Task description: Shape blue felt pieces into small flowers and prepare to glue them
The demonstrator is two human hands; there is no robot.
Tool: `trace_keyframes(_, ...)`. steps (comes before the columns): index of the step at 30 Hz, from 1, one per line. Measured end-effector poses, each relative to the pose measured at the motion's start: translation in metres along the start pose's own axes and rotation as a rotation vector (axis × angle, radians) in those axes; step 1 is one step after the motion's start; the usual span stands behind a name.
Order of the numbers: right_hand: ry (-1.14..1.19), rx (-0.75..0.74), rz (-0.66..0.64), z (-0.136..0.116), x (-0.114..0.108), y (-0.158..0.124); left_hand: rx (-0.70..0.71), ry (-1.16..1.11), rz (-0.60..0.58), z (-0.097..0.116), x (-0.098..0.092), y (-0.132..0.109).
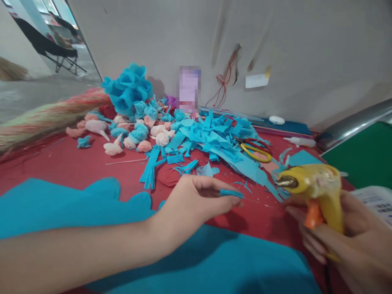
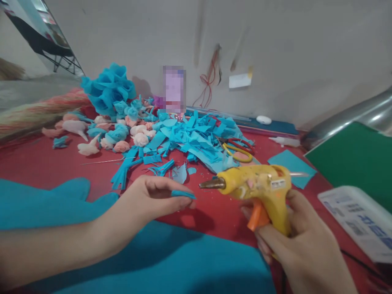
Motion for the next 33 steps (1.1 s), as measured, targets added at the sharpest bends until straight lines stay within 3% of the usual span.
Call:
trace_keyframes(3,0.120,0.094,-0.058,0.005,0.003,0.001,0.014,0.005,0.006,0.003,-0.001,0.000)
trace_keyframes(9,0.257,0.175,-0.033,0.015,-0.001,-0.001,0.028,-0.001,0.006,0.001,-0.003,0.004)
trace_keyframes(18,0.338,0.058,-0.028,0.009,0.002,-0.001,0.037,-0.119,-0.034,0.003,0.003,0.004)
trace_keyframes(29,0.326,0.156,0.071,0.020,-0.005,0.002,0.076,-0.132,-0.043,0.005,0.002,0.004)
trace_keyframes(33,0.236,0.032,0.122,0.005,-0.011,0.000,0.100,-0.098,-0.022,0.006,-0.001,0.003)
Point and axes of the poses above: each hand's wrist, its own y-axis towards the middle knuckle, its own x-axis out of the palm, z = x × y, the point moved 8 cm from there along y, towards the middle knuckle, and after that the axes turned 8 degrees about y, right-handed, at the moved point
